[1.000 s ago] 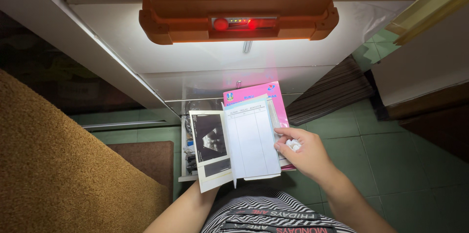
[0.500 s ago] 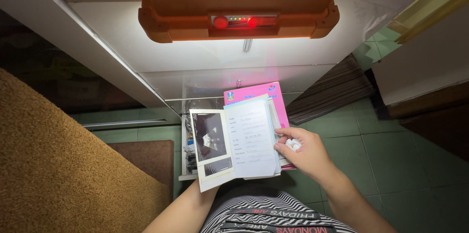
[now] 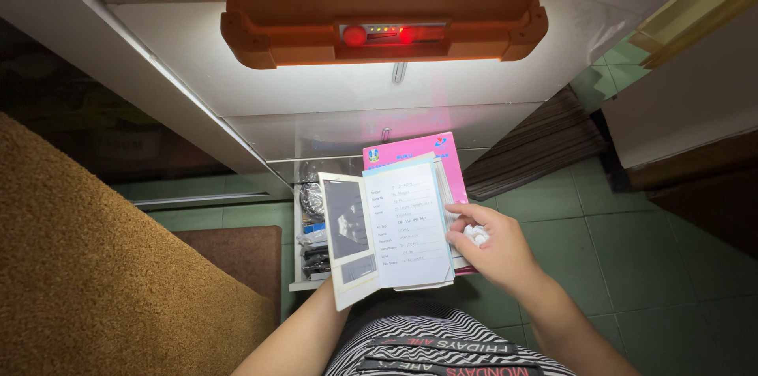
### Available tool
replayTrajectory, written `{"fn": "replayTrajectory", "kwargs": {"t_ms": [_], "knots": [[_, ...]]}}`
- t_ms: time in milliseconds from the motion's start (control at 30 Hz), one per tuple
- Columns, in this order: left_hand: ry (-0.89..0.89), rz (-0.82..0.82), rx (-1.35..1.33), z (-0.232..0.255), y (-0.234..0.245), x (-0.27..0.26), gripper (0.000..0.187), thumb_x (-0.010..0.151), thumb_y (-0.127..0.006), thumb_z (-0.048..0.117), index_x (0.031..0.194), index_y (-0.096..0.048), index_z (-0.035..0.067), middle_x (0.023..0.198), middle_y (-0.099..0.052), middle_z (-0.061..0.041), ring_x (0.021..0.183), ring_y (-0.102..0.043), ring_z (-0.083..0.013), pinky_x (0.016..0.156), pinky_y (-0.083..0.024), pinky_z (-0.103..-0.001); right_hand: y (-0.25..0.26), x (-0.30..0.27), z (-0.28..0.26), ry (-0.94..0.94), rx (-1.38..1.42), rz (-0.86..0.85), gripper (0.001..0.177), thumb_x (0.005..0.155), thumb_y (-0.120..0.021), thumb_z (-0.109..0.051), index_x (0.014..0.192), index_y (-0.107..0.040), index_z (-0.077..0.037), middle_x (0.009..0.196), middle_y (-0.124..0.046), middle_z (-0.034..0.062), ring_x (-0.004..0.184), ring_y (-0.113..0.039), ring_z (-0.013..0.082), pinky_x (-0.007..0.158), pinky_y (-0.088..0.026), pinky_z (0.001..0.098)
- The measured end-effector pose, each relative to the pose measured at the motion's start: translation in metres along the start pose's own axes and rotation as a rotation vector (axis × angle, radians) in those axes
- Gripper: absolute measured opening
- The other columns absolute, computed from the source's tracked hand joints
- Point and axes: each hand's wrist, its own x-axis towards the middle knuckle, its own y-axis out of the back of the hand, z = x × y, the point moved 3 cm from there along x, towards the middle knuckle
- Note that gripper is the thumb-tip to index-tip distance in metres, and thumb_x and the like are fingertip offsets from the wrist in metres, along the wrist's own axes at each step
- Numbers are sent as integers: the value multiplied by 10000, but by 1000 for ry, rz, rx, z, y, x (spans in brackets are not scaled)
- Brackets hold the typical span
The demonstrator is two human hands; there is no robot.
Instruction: The person opens a drawer and rummages through various items including cables, a DVD case, and a pink booklet. They remove the booklet and papers, flip through the pages, and then place the items back into the drawer before closing it.
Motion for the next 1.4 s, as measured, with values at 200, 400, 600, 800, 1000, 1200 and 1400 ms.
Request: {"fn": "replayTrajectory", "kwargs": {"t_ms": [200,400,600,800,1000,1200,1400], "knots": [[-35,12,-38,6,14,1,679,999,-467,489,1513,-435,45,1481,-539,-209,1297,-585,-355,1036,-524,-483,4,-13,-34,275,-260,-271,371,893,-675,-83,1255,-744,-114,919,-686,52,727,-690,149,650,-577,255],[-84,57,-67,8,30,-8,678,996,-476,486,1508,-445,43,1476,-549,-209,1288,-595,-353,1029,-531,-479,3,-20,-46,299,-277,-275,277,867,-703,-107,1135,-767,-88,983,-702,28,769,-748,136,656,-601,276],[-55,34,-63,4,23,-4,678,993,-484,484,1504,-454,40,1470,-559,-209,1280,-604,-351,1022,-539,-474,8,-23,-47,273,-279,-240,266,873,-710,-109,1131,-772,-88,931,-711,34,732,-735,147,637,-589,280],[-4,23,-45,-3,18,-1,677,990,-493,482,1500,-464,37,1464,-569,-209,1272,-614,-349,1014,-547,-470,11,-23,-38,358,-276,-161,328,845,-757,-127,1169,-750,-75,945,-767,85,804,-751,165,707,-600,287],[72,72,-1,-9,27,1,676,987,-502,480,1495,-474,35,1458,-579,-209,1265,-624,-347,1007,-554,-466,14,-15,-16,171,-156,-114,521,808,-779,-142,1318,-672,-114,1030,-810,112,846,-774,140,753,-609,276],[68,362,472,-11,32,-11,687,966,-518,474,1470,-496,6,1424,-617,-228,1234,-655,-359,980,-575,-465,10,-12,-8,86,-166,-108,491,782,-801,-141,1262,-707,-100,1024,-818,97,863,-777,142,762,-615,291],[75,283,273,-10,15,-12,918,902,-266,708,1415,-518,-11,1332,-672,-196,1172,-704,-293,940,-606,-431,8,-11,-7,82,-164,-103,460,778,-802,-131,1230,-726,-89,1006,-812,99,872,-773,160,770,-608,284]]}}
